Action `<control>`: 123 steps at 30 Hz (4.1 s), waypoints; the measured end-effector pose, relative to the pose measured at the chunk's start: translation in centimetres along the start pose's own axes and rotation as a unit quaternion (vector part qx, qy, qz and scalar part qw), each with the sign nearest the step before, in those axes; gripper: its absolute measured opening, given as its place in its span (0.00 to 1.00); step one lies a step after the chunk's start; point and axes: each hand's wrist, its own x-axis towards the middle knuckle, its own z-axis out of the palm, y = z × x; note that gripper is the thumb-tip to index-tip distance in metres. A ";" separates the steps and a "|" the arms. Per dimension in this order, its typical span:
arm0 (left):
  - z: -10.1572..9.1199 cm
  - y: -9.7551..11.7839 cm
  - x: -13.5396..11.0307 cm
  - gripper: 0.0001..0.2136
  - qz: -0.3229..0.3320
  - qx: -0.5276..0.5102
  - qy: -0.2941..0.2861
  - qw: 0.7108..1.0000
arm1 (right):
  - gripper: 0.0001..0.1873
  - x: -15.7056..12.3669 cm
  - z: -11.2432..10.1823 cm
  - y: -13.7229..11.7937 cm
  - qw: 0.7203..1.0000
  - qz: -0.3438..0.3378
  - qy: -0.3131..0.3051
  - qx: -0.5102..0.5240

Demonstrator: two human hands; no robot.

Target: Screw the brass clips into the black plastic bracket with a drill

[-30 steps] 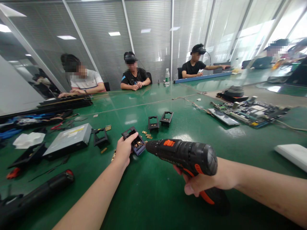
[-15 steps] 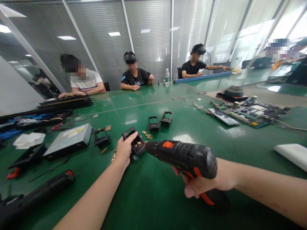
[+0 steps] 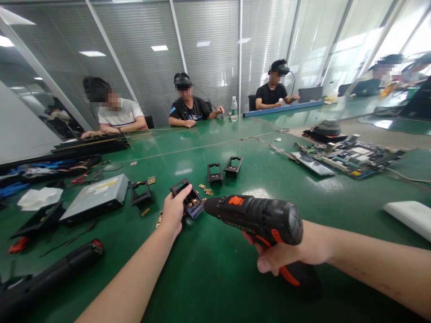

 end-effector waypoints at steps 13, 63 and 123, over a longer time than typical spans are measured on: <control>0.0 0.1 -0.3 0.17 0.000 0.020 0.004 1.000 | 0.28 -0.3 0.0 -0.3 1.000 -0.019 -0.019 -0.001; -0.1 0.4 -0.4 0.15 -0.015 0.020 0.003 1.000 | 0.20 0.3 0.4 0.1 1.000 -0.014 -0.024 -0.001; -0.1 0.1 -0.1 0.16 -0.003 0.018 0.000 1.000 | 0.25 -0.3 0.3 -0.3 1.000 -0.016 -0.015 -0.023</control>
